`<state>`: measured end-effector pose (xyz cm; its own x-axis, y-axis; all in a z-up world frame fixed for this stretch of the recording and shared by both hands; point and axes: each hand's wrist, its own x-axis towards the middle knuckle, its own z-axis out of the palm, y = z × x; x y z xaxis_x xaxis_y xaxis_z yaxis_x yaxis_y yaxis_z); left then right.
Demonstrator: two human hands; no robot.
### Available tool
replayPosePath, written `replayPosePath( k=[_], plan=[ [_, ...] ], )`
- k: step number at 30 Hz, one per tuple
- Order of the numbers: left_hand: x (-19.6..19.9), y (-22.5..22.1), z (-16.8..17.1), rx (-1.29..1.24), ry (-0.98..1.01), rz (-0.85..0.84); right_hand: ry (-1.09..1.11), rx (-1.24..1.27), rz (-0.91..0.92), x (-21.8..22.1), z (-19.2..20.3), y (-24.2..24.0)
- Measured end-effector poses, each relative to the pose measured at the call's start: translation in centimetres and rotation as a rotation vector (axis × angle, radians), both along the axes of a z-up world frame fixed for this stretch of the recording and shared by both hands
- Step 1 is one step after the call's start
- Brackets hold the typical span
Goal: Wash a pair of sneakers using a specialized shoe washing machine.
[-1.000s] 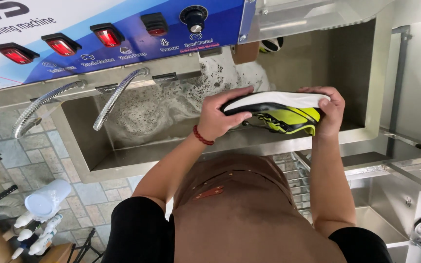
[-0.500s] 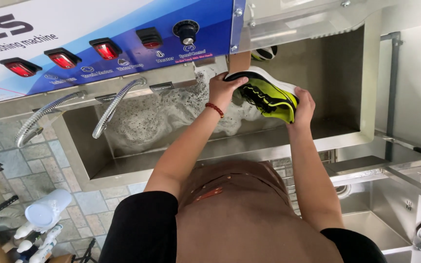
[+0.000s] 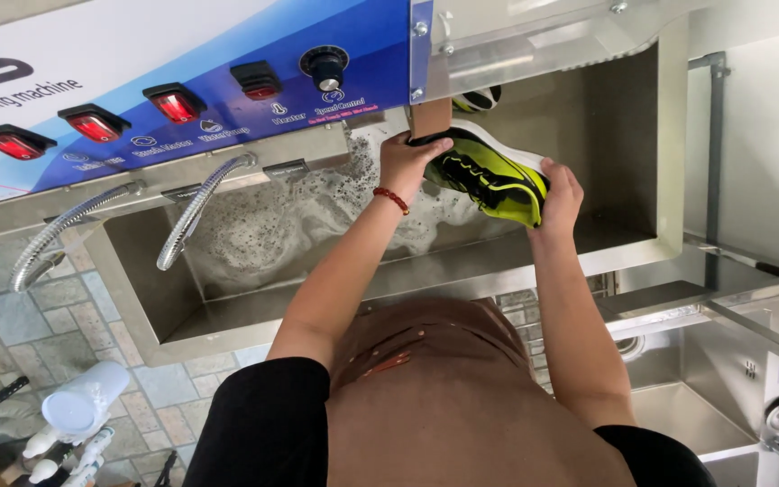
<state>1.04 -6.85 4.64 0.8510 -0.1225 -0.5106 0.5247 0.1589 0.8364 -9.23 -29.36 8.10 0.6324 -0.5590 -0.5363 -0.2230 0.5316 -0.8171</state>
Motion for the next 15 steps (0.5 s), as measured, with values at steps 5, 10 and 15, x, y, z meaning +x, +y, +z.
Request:
replayPosePath(
  k=[5,10,15],
  plan=[
    [-0.2,0.0,0.0,0.005,-0.020,-0.021,0.010,-0.001,0.008,-0.5,-0.2,-0.2],
    [-0.4,0.7,0.3,0.037,-0.052,-0.051,-0.034,-0.007,-0.002,-0.6,-0.3,-0.1],
    [-2.9,4.5,-0.3,0.027,-0.047,-0.017,0.036,0.299,-0.046,-0.5,0.0,1.6]
  ],
)
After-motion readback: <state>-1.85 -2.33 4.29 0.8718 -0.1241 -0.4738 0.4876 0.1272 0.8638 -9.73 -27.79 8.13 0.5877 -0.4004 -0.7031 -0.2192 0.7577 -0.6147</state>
